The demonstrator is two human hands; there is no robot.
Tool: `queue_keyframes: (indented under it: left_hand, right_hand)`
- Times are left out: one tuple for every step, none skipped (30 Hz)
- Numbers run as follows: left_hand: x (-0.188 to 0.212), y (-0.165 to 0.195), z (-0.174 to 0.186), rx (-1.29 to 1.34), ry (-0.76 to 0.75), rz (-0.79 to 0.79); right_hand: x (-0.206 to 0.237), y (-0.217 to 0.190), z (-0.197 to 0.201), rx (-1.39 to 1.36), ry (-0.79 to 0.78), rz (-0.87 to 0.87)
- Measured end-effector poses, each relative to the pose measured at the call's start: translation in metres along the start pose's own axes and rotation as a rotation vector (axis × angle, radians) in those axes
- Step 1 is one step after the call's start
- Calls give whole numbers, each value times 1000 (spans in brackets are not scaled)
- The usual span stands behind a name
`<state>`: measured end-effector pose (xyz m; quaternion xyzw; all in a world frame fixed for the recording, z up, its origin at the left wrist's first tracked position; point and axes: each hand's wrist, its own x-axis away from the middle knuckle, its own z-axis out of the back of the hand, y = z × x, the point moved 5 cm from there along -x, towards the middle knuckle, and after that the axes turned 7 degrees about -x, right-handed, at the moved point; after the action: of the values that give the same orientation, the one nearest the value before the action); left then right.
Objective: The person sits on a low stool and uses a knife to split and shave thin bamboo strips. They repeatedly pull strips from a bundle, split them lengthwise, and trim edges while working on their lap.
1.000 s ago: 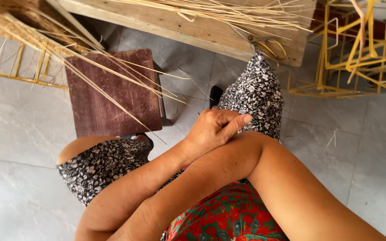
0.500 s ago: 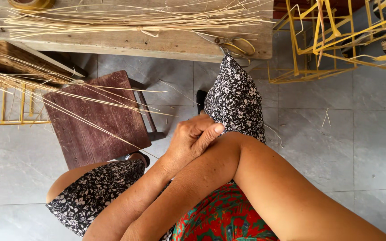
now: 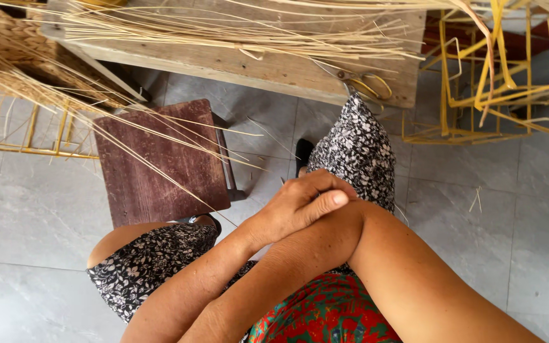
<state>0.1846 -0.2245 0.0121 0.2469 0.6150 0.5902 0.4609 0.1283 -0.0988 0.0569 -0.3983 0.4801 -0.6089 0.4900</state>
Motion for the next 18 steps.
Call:
queue_keyframes:
  left_hand:
    - [-2,0,2,-72,-15,44]
    - [-4,-1,4,-145,-29,91]
    - [-5,-1,9,-217,-44,140]
    - [-4,-1,15,-191,-58,203]
    - [-2,-1,23,-164,-71,265]
    - [0,-2,32,-134,-87,327]
    - [1,1,48,-44,-17,286]
    - [2,2,68,46,51,240]
    - [3,3,91,134,120,188]
    - [8,3,123,88,282,162]
    - [16,4,155,45,444,138]
    - [27,-1,184,176,677,171]
    - [38,-7,210,310,910,202]
    - [44,-9,233,488,1005,121]
    - [49,-11,251,666,1092,31]
    - [51,-14,260,661,1123,44]
    - [54,-16,268,655,1154,59]
    - [55,-19,273,651,1179,75]
  right_hand:
    - [8,2,7,-3,-7,-3]
    - [12,2,14,-8,-11,-4]
    - [13,2,19,-8,-19,-5]
    - [8,-1,22,-27,-27,3]
    - [3,-4,25,-47,-40,14]
    - [-4,-7,27,-77,-47,26]
    - [-10,-12,31,-152,-57,74]
    - [6,-9,46,-249,-70,128]
    - [26,-6,64,-358,-92,187]
    - [50,-2,86,-435,-69,247]
    - [74,5,112,-489,-25,298]
    - [99,16,139,-511,43,340]
    - [127,33,177,-439,230,288]
    - [153,57,216,-300,474,143]
    - [180,79,255,-151,713,-6]
    - [205,101,289,-140,1069,10]
    - [230,129,316,-77,1392,-172]
    - [243,150,341,87,1496,-252]
